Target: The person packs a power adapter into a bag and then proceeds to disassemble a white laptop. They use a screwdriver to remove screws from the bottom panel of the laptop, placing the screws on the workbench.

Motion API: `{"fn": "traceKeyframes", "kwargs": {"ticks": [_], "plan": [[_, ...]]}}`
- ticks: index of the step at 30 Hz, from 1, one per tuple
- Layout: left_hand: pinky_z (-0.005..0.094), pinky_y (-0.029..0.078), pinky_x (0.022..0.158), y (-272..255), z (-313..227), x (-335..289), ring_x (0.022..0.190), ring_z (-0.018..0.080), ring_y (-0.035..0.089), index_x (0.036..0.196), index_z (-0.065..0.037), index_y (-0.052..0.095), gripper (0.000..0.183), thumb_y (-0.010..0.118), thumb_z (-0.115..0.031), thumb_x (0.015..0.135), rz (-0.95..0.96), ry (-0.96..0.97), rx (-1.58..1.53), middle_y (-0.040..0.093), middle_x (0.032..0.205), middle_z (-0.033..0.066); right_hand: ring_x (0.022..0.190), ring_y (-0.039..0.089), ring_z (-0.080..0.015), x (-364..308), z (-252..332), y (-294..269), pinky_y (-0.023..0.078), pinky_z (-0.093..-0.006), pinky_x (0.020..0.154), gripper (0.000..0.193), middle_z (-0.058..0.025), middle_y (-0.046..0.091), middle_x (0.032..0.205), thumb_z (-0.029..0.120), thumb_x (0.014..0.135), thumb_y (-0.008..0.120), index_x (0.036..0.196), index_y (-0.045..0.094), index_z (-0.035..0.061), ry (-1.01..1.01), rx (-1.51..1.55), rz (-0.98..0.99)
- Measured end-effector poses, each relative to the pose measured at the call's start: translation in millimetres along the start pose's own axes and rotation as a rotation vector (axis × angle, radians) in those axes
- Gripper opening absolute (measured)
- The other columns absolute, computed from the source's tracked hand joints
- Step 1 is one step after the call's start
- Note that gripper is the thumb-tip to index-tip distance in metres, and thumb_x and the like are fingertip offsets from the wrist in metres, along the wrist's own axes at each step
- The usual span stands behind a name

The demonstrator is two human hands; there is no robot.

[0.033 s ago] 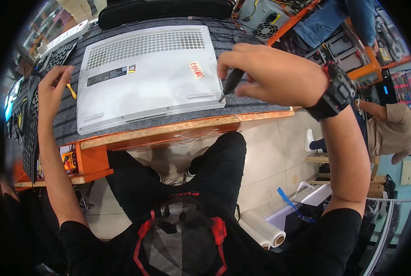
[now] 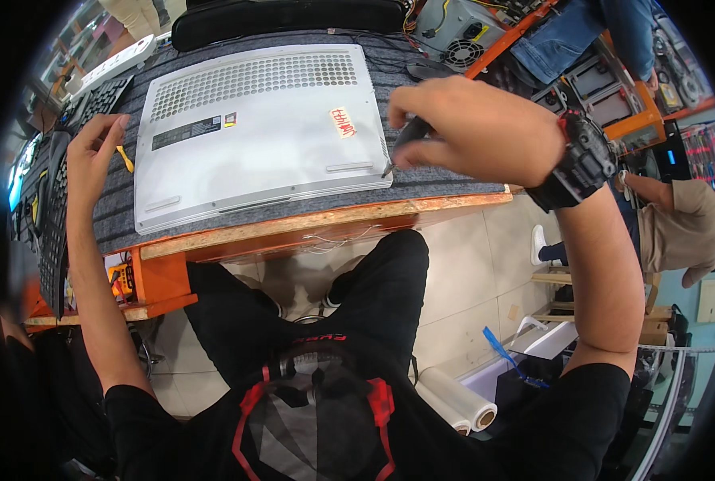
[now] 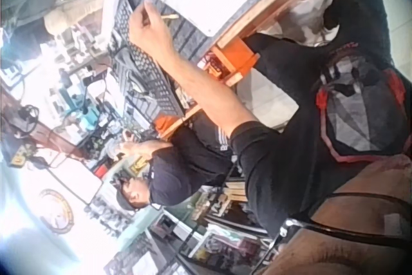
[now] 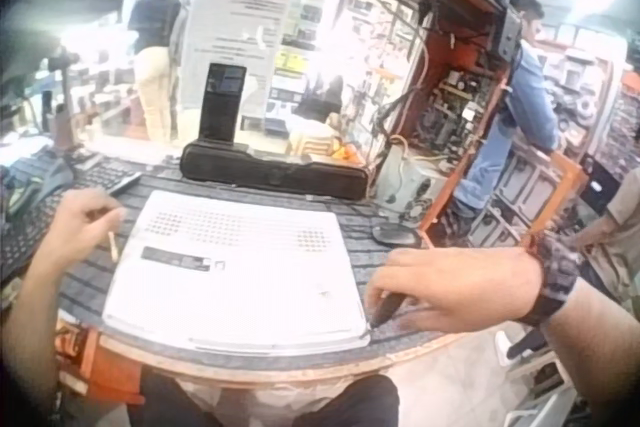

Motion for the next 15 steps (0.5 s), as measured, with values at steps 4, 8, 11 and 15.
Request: {"fn": "traceKeyframes", "kwargs": {"ticks": [4,8,11,15], "plan": [[0.0232,0.046,0.07,0.3,3.1,-0.7,0.076,0.0075,0.057,0.103,0.001,0.072,0.024,0.067,-0.022,0.098,-0.006,0.031,-0.025,0.065,0.083,0.0016,0.095,0.067,-0.035,3.7,-4.7,-1.8,0.052,-0.0411,0.081,0.022,-0.0158,0.069,0.099,0.019,0.094,0.067,0.107,0.061,0.0028,0.02,0.089,0.068],[0.0231,0.044,0.067,0.5,-3.6,0.3,0.074,0.0073,0.057,0.102,0.001,0.073,0.024,0.068,-0.022,0.097,-0.007,0.054,-0.036,0.066,0.082,0.0017,0.096,0.067,-0.034,3.7,0.1,-7.5,0.053,-0.0405,0.08,0.022,-0.0149,0.069,0.102,0.018,0.094,0.067,0.109,0.061,0.0037,0.162,0.06,0.156],[0.0235,0.041,0.063,2.0,2.9,-1.8,0.071,0.0069,0.056,0.1,-0.002,0.074,0.023,0.069,-0.024,0.096,-0.024,0.069,-0.049,0.067,0.081,0.0013,0.093,0.068,-0.0328,6.1,1.0,-8.6,0.053,-0.0398,0.078,0.022,-0.015,0.069,0.099,0.017,0.093,0.068,0.109,0.062,0.004,0.094,0.097,0.143],[0.0239,0.04,0.062,6.5,-5.3,-1.1,0.071,0.0072,0.055,0.101,-0.002,0.074,0.022,0.069,-0.023,0.096,0.007,0.099,-0.073,0.068,0.083,0.0015,0.089,0.068,-0.0316,5.9,-3.2,-2.6,0.053,-0.039,0.075,0.022,-0.0155,0.07,0.095,0.017,0.09,0.072,0.105,0.063,0.0039,0.156,0.114,0.121]]}}
Point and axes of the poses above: each hand's wrist, its own x-axis towards the middle knuckle, its own y-axis out of the palm, z = x × y, the point moved 1 cm from there along x, towards the middle knuckle
